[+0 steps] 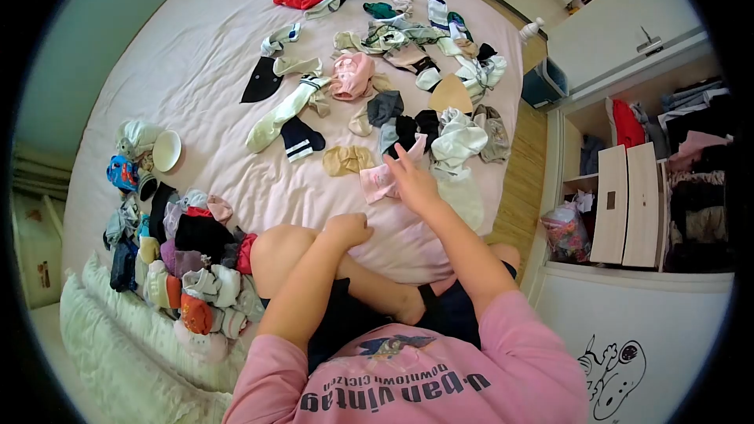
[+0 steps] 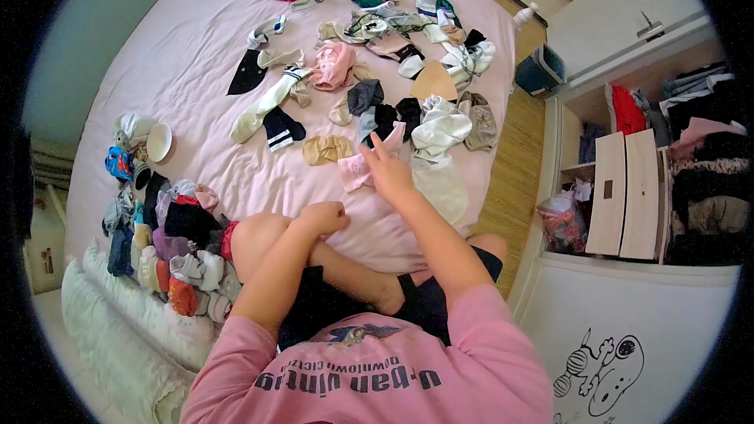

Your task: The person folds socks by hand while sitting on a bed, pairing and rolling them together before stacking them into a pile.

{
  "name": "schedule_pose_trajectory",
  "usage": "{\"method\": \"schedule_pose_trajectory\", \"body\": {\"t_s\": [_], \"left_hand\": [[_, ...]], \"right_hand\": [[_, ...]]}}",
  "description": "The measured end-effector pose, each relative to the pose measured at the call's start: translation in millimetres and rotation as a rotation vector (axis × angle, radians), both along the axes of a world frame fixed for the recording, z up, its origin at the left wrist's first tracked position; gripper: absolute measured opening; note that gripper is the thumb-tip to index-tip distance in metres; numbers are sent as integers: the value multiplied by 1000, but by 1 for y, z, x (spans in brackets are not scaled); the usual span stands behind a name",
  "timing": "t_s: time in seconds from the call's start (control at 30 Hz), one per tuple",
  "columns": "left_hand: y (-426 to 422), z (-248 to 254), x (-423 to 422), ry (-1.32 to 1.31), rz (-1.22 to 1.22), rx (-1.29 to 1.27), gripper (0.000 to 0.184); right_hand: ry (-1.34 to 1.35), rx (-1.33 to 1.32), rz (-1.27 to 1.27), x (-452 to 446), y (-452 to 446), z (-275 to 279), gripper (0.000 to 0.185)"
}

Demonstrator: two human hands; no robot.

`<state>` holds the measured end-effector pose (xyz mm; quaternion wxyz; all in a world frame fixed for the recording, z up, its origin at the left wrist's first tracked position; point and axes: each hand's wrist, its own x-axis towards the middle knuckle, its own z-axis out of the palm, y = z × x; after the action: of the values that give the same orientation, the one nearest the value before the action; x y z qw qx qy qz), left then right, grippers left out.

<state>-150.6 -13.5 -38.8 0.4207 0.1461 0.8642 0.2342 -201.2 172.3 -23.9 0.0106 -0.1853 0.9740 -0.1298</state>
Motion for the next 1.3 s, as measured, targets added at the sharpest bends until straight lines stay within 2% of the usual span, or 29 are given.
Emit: {"method": "schedule_pose_trajectory", "body": {"t_s": [0.07,0.17,0.27,0.33,0.4,0.5,0.53,0.57,0.6,0.63,0.67,0.77,0.87,0.9,0.93,1.0,1.07,1.13,1.2,1.23,1.3], "left_hand": [[0,0,1,97,148,45,39],[1,-10,-5,139,349,173,42],[0,-16,-11,113,420,238,47],[1,-15,-10,115,439,245,49],[3,-14,-9,142,476,246,52],[6,-19,-18,-179,906,768,49],[4,-21,-22,-286,1027,906,49],[-1,-23,-26,-397,1146,1042,49],[-6,-26,-30,-512,1263,1177,49],[-11,-29,-32,-497,1363,1255,50],[-14,-31,-32,-454,1477,1292,55],[-22,-25,-37,-303,1783,1366,65],[-26,-30,-39,-267,1761,1364,59],[-28,-48,-39,-307,1697,1354,47],[-27,-48,-38,-357,1659,1308,43],[-23,-47,-37,-453,1586,1211,36],[-18,-40,-36,-546,1546,1193,34],[-15,-38,-36,-627,1517,1176,33],[-14,-41,-36,-697,1499,1163,33],[-14,-43,-37,-733,1503,1189,32],[-18,-49,-38,-806,1511,1240,32]], "right_hand": [[23,112,31,-16,11,-18,27],[32,-77,26,-31,15,-8,15],[-75,-327,-167,-48,10,27,16],[-267,-633,-277,-65,18,21,23],[-258,-790,-209,-76,21,13,16],[-532,-948,-292,-61,-8,10,13],[-578,-1035,-238,-52,-21,-2,16],[-535,-994,-141,-44,-34,-19,24],[-473,-768,21,-37,-43,-19,36],[-352,-680,116,-30,-51,-33,45],[-391,-676,153,-26,-54,-43,50],[-338,-734,-55,-15,-66,-34,54],[-272,-792,-129,-23,-51,-29,51],[-227,-766,-143,-30,-39,-30,49],[-185,-740,-157,-37,-27,-32,47],[88,-442,-246,-53,-7,-35,38],[115,-435,-366,-66,2,-38,39],[84,-500,-357,-77,-3,-50,44],[-96,-620,-176,-80,-18,-57,46],[5,-552,-63,-73,-36,-49,44],[-234,-458,106,-54,-62,-27,42]]}}
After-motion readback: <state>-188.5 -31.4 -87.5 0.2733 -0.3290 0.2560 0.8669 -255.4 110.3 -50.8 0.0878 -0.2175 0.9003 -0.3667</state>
